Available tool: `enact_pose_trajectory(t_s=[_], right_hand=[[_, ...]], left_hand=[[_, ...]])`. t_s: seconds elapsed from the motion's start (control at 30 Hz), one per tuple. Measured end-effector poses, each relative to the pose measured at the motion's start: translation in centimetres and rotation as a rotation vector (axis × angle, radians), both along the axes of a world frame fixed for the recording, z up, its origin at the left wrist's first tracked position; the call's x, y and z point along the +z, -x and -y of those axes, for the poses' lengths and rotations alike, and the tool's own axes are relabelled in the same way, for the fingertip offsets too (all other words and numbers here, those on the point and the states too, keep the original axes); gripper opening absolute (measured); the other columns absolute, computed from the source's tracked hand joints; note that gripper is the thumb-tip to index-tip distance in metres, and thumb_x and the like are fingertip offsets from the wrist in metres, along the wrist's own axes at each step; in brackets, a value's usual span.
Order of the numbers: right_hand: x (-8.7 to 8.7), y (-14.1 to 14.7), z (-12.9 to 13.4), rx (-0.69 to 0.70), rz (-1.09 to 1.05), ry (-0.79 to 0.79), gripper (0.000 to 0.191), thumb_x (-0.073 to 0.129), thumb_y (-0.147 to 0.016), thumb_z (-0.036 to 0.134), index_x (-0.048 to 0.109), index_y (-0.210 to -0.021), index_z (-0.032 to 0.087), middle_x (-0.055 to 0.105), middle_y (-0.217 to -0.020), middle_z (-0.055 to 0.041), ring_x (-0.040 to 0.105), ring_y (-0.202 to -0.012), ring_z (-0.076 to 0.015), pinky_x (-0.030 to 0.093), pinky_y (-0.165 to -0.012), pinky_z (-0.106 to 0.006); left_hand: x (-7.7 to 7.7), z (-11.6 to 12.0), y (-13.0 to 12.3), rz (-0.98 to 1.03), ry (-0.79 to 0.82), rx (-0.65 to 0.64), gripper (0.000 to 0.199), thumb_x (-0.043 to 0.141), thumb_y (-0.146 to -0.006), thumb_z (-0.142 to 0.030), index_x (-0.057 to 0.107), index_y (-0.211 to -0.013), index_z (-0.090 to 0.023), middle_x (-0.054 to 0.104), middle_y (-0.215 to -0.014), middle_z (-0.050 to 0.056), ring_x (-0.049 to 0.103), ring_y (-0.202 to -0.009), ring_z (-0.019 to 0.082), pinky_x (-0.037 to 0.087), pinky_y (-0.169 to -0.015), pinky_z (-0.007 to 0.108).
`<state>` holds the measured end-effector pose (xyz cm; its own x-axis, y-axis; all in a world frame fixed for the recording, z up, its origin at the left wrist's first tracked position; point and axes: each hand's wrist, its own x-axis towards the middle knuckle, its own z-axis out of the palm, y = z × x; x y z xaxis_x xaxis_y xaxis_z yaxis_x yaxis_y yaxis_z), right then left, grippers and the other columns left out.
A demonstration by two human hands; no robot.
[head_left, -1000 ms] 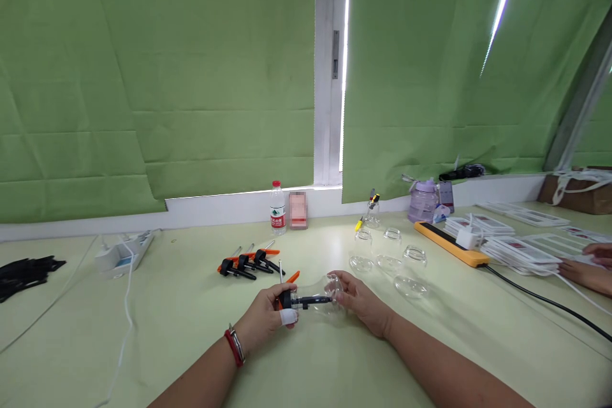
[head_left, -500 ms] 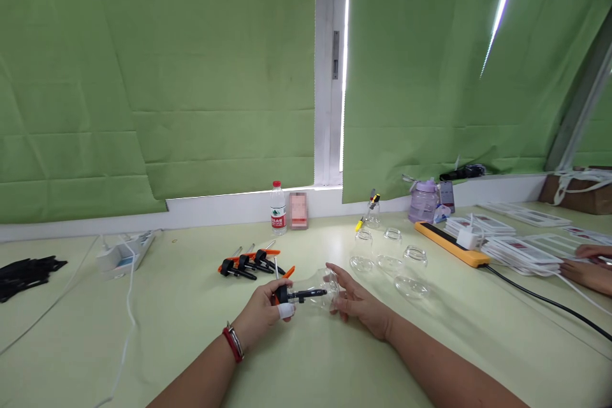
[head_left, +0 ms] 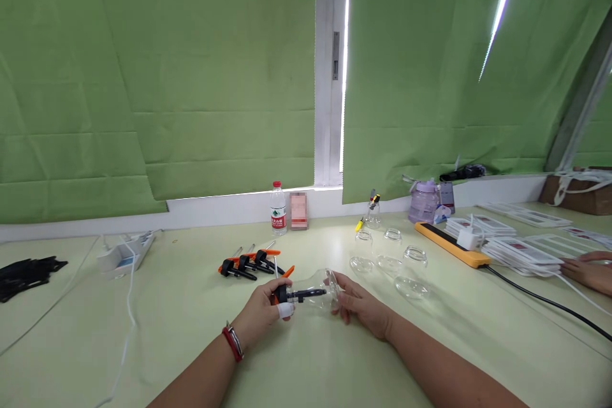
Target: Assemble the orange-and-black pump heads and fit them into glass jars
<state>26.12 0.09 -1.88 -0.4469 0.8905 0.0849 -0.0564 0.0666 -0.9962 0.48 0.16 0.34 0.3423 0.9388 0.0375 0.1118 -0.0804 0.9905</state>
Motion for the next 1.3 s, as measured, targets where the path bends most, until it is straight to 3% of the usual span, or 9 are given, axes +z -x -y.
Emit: enact_pose_trajectory(t_s=[0.13, 0.33, 0.53, 0.73, 0.93, 1.03, 1.13, 1.2, 1.3], right_hand=[[0.01, -0.2, 0.02, 0.012, -0.02, 0.002, 0.078, 0.069, -0.07, 0.043, 0.028, -0.136, 0.037, 0.04, -0.129, -0.0077, 0.059, -0.073, -0.0125, 0.043, -0.055, -0.025], [-0.23, 0.33, -0.44, -0.042, 0.055, 0.014, 0.06, 0.058, -0.076, 0.056, 0.044, -0.122, 0.021, 0.058, -0.092, -0.0053, 0.054, -0.055, -0.0095, 0.035, -0.044, -0.022], [-0.24, 0.42, -0.37, -0.053, 0.061, -0.015, 0.055, 0.049, -0.081, 0.059, 0.053, -0.113, 0.015, 0.056, -0.071, -0.0016, 0.049, -0.053, -0.009, 0.035, -0.046, -0.022], [0.0, -0.03, -0.09, 0.004, -0.029, -0.02, 0.079, 0.071, -0.068, 0.045, 0.031, -0.135, 0.034, 0.047, -0.119, -0.0068, 0.058, -0.071, -0.012, 0.042, -0.055, -0.025], [-0.19, 0.42, -0.35, -0.045, 0.049, 0.005, 0.055, 0.053, -0.08, 0.056, 0.047, -0.12, 0.019, 0.056, -0.079, -0.0011, 0.05, -0.051, -0.0076, 0.032, -0.043, -0.021], [-0.18, 0.61, -0.38, -0.052, 0.058, 0.02, 0.052, 0.047, -0.082, 0.058, 0.05, -0.115, 0.018, 0.055, -0.073, 0.0003, 0.049, -0.049, -0.0075, 0.031, -0.042, -0.02], [-0.15, 0.5, -0.34, -0.038, 0.048, 0.006, 0.054, 0.05, -0.081, 0.057, 0.049, -0.12, 0.02, 0.057, -0.082, -0.0026, 0.054, -0.057, -0.0097, 0.035, -0.044, -0.021], [-0.14, 0.27, -0.29, -0.02, 0.024, -0.017, 0.059, 0.057, -0.078, 0.053, 0.043, -0.128, 0.025, 0.055, -0.104, -0.007, 0.058, -0.069, -0.0124, 0.04, -0.049, -0.022], [-0.17, -0.06, -0.24, 0.005, -0.007, -0.028, 0.076, 0.067, -0.073, 0.044, 0.027, -0.138, 0.036, 0.036, -0.133, -0.0088, 0.059, -0.081, -0.0149, 0.045, -0.055, -0.024]], left_hand=[[-0.08, -0.12, 0.13, 0.009, 0.001, -0.007, 0.05, 0.069, -0.062, -0.019, 0.056, -0.11, -0.015, 0.058, -0.07, -0.002, 0.056, -0.062, 0.013, 0.046, -0.066, 0.029], [-0.14, -0.05, -0.02, 0.009, 0.016, -0.017, 0.051, 0.072, -0.059, -0.02, 0.057, -0.108, -0.016, 0.056, -0.075, -0.002, 0.054, -0.062, 0.012, 0.047, -0.063, 0.027], [0.13, -0.11, 0.07, -0.001, 0.021, -0.028, 0.05, 0.072, -0.06, -0.019, 0.057, -0.107, -0.015, 0.058, -0.071, -0.002, 0.055, -0.06, 0.013, 0.046, -0.062, 0.028], [0.56, 0.03, 0.06, 0.032, 0.019, -0.001, 0.051, 0.072, -0.06, -0.021, 0.056, -0.108, -0.015, 0.057, -0.072, -0.002, 0.056, -0.061, 0.013, 0.047, -0.065, 0.03], [0.13, 0.07, 0.02, 0.008, 0.004, -0.022, 0.05, 0.073, -0.058, -0.022, 0.059, -0.106, -0.017, 0.055, -0.075, -0.002, 0.053, -0.064, 0.012, 0.046, -0.062, 0.027], [0.01, -0.01, 0.05, 0.011, 0.004, -0.019, 0.05, 0.073, -0.058, -0.021, 0.06, -0.106, -0.017, 0.056, -0.076, -0.002, 0.054, -0.063, 0.012, 0.046, -0.062, 0.027], [0.21, -0.03, 0.13, 0.024, 0.016, -0.015, 0.054, 0.072, -0.06, -0.021, 0.057, -0.111, -0.016, 0.058, -0.071, -0.002, 0.056, -0.061, 0.013, 0.047, -0.064, 0.029], [0.48, -0.01, 0.19, 0.036, 0.022, -0.01, 0.056, 0.071, -0.06, -0.021, 0.056, -0.114, -0.015, 0.059, -0.068, -0.002, 0.056, -0.059, 0.013, 0.047, -0.065, 0.029], [0.75, 0.01, 0.23, 0.046, 0.027, 0.005, 0.057, 0.072, -0.059, -0.022, 0.056, -0.113, -0.014, 0.06, -0.067, -0.002, 0.057, -0.059, 0.014, 0.047, -0.066, 0.03]])
